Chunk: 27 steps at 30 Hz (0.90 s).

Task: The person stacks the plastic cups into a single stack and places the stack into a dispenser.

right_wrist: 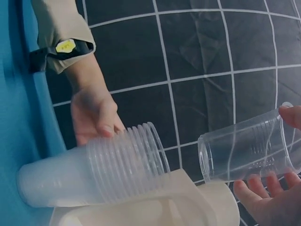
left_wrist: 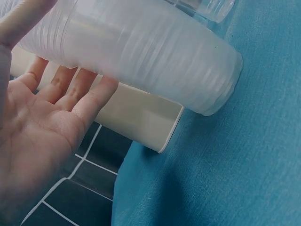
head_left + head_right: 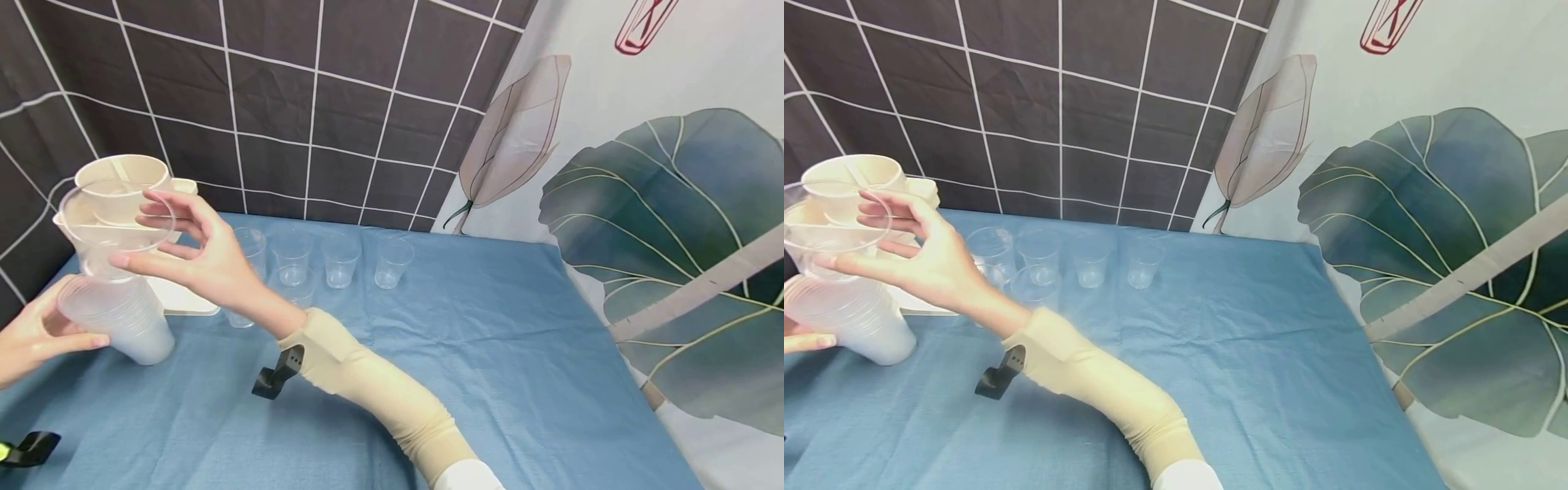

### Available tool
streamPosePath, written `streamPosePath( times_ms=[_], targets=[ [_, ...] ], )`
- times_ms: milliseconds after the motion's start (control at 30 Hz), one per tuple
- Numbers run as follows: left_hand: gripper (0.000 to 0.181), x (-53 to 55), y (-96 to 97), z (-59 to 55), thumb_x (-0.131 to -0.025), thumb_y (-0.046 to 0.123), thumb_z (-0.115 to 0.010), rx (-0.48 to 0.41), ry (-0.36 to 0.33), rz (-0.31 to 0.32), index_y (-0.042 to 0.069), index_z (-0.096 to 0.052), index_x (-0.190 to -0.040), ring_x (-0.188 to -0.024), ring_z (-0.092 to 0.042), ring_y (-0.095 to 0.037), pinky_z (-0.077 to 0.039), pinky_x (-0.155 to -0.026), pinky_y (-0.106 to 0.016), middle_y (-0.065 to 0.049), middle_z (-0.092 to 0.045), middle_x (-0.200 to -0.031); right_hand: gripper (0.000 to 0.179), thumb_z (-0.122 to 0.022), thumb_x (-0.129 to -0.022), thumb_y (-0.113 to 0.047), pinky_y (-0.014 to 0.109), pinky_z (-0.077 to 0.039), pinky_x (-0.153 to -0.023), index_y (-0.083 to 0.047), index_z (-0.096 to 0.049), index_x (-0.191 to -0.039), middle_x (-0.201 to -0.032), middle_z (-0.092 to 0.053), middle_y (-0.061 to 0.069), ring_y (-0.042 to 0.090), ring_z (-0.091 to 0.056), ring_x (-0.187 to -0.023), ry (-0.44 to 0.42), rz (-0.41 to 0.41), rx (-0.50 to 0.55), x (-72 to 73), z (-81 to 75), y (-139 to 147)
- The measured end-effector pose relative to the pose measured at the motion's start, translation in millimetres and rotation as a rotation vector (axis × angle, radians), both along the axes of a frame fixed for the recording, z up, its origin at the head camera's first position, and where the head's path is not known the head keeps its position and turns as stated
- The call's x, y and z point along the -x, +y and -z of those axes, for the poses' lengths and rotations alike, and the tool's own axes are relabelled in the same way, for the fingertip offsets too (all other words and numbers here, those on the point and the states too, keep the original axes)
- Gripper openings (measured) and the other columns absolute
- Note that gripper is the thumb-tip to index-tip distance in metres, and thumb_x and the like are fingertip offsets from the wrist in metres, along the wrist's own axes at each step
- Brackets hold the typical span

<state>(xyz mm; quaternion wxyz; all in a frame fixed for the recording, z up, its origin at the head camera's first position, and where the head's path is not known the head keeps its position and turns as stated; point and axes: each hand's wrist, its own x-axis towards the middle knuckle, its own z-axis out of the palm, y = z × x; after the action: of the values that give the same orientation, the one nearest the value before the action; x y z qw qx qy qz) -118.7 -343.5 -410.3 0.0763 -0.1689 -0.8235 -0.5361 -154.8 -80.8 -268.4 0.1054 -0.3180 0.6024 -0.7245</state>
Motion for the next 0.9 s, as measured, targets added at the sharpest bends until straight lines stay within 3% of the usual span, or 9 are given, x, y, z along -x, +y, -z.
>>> streamPosePath(
  times_ms=[167,333,567,900],
  targets=[
    [0.088,0.2,-1.4,2.7,-0.069,-0.028,-0.063,-0.003,-0.009,0.010,0.024,-0.039,-0.135,-0.104,-0.048,0.013,-0.042,-0.076,-0.001,0.018,-0.048,-0.120,0.067,-0.070,-0.078,0.008,0.011,-0.047,-0.091,-0.013,-0.045,-0.137,-0.135,-0.055,0.000,-0.016,-0.054,-0.102,-0.019,-0.002,-0.021,-1.3,5.3,-6.2],
    [0.088,-0.2,-2.5,5.2,-0.067,-0.032,-0.059,-0.084,-0.001,0.053,0.021,-0.040,-0.135,-0.103,-0.052,0.011,-0.044,-0.077,-0.002,0.016,-0.051,-0.119,0.067,-0.070,-0.078,0.008,0.011,-0.047,-0.090,-0.015,-0.047,-0.136,-0.133,-0.056,-0.008,-0.015,-0.055,-0.103,-0.042,0.015,-0.020,-1.5,12.9,-10.5],
    [0.088,-1.5,-3.8,4.9,-0.068,-0.031,-0.061,-0.031,0.002,0.005,0.024,-0.041,-0.133,-0.101,-0.051,0.011,-0.043,-0.075,-0.002,0.018,-0.050,-0.118,0.067,-0.070,-0.077,0.009,0.010,-0.047,-0.090,-0.012,-0.046,-0.136,-0.131,-0.057,-0.004,-0.014,-0.056,-0.103,-0.043,0.018,-0.007,-2.5,22.0,-13.9],
    [0.095,-3.7,-3.7,6.2,-0.068,-0.032,-0.060,-0.081,-0.003,0.034,0.020,-0.035,-0.143,-0.105,-0.050,0.013,-0.043,-0.077,-0.001,0.019,-0.049,-0.125,0.068,-0.070,-0.079,0.007,0.009,-0.046,-0.091,-0.014,-0.045,-0.138,-0.136,-0.055,-0.004,-0.014,-0.055,-0.107,-0.026,0.004,-0.046,-4.8,23.9,-19.3]
  ],
)
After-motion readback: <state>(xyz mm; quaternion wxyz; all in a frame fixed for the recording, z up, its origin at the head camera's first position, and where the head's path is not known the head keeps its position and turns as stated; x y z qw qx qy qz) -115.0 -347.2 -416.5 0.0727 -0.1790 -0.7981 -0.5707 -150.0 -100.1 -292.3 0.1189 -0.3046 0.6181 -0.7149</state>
